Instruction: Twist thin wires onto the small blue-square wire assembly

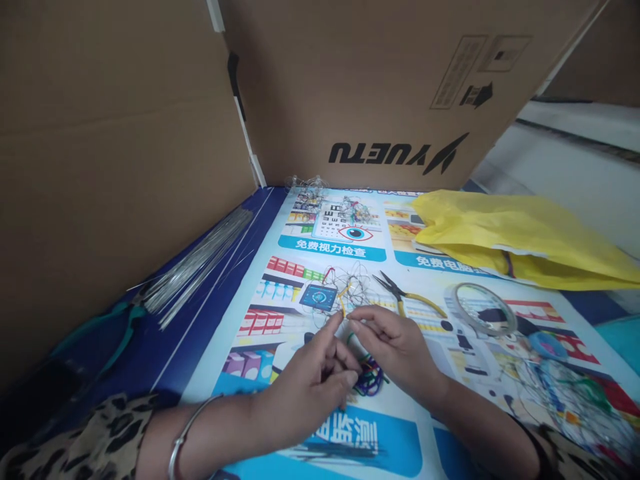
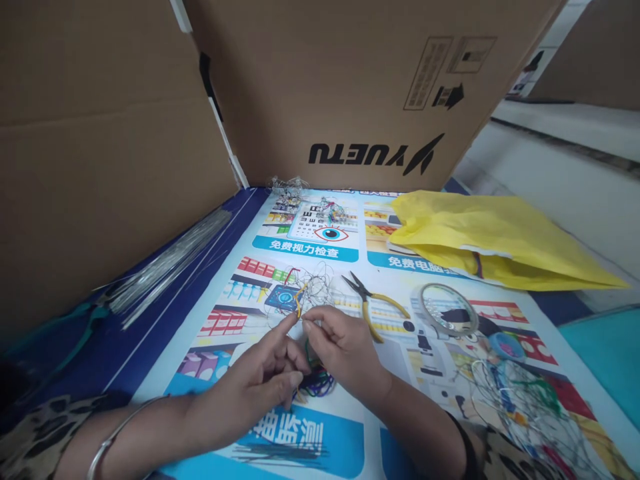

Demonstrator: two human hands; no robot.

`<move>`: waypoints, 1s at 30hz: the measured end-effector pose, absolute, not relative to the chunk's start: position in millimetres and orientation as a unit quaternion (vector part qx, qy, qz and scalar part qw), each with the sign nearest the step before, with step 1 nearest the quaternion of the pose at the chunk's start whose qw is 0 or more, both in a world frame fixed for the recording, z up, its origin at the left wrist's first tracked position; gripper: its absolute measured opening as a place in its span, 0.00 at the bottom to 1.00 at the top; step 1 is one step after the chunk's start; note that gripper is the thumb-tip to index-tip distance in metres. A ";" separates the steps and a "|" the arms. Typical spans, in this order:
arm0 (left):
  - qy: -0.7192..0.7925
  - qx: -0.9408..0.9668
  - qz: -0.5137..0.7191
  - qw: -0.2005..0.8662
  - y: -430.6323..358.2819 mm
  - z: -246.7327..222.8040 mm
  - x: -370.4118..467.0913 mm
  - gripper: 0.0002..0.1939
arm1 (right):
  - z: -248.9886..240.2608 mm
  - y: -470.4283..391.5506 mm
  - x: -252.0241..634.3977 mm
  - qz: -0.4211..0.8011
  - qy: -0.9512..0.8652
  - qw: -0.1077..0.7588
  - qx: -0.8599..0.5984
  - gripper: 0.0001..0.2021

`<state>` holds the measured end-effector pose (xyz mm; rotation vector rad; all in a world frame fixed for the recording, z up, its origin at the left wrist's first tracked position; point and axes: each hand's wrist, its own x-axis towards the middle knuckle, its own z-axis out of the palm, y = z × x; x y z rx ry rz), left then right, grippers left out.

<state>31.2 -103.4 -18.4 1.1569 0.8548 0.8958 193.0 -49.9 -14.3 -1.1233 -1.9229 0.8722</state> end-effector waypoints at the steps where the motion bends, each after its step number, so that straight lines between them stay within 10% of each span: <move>1: 0.380 0.527 0.390 0.653 -104.0 -19.1 31.2 0.37 | -14.0 -50.0 193.0 0.337 -0.750 0.366 -0.436 0.07; 30: 0.376 0.587 0.385 0.605 -101.8 -22.0 31.6 0.40 | -14.5 -53.0 192.7 0.284 -0.776 0.350 -0.441 0.08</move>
